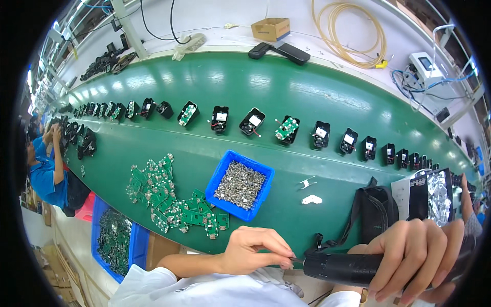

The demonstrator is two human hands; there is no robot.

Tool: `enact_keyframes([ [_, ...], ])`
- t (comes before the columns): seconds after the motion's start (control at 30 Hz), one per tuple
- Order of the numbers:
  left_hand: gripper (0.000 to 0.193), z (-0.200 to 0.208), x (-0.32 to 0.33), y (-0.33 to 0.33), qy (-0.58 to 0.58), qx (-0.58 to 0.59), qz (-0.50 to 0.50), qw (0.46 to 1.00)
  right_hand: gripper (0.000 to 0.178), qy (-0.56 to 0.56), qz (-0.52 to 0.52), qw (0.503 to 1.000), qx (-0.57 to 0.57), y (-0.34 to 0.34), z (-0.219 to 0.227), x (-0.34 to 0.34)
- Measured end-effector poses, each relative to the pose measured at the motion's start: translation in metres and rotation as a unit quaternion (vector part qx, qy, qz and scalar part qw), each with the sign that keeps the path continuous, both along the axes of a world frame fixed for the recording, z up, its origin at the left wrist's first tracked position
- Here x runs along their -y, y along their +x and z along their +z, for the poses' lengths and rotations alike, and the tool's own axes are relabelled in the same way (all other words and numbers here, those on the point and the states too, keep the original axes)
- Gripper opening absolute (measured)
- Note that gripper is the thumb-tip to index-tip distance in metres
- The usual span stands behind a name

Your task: Assembling electronic components by placing circuit boards into plastic casings and securing them with an electric screwdriver.

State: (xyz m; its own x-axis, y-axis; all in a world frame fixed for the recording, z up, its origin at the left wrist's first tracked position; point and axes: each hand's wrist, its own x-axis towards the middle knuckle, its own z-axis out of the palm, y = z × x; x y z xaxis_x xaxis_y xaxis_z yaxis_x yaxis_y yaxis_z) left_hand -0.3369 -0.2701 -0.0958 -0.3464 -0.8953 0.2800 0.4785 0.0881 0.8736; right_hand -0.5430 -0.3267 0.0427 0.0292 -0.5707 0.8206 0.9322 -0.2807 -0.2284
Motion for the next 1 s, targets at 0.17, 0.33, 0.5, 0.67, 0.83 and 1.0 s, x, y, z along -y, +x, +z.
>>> enact_keyframes([
  [0.17,0.028,-0.003,-0.001,-0.002,0.200,-0.047,-0.151,0.967,0.029,0.007,0.040,0.997,-0.066,-0.009,0.000,0.006],
  [0.33,0.041,0.012,0.013,-0.002,-0.136,0.164,0.123,0.969,0.029,0.022,-0.018,0.991,-0.129,0.001,0.001,0.017],
  [0.5,0.037,0.010,0.052,0.025,-0.233,0.469,0.242,0.817,0.021,-0.029,-0.266,0.947,-0.175,-0.051,-0.003,0.072],
  [0.67,0.019,0.002,0.058,0.029,-0.246,0.601,0.269,0.711,0.016,0.169,-0.650,0.725,-0.153,-0.102,-0.040,0.163],
  [0.83,0.014,-0.011,0.059,0.029,-0.218,0.626,0.247,0.707,0.017,0.209,-0.664,0.704,-0.143,-0.125,-0.063,0.190],
  [1.0,0.014,-0.014,0.059,0.026,-0.181,0.599,0.246,0.740,0.017,0.235,-0.649,0.712,-0.129,-0.128,-0.074,0.200],
])
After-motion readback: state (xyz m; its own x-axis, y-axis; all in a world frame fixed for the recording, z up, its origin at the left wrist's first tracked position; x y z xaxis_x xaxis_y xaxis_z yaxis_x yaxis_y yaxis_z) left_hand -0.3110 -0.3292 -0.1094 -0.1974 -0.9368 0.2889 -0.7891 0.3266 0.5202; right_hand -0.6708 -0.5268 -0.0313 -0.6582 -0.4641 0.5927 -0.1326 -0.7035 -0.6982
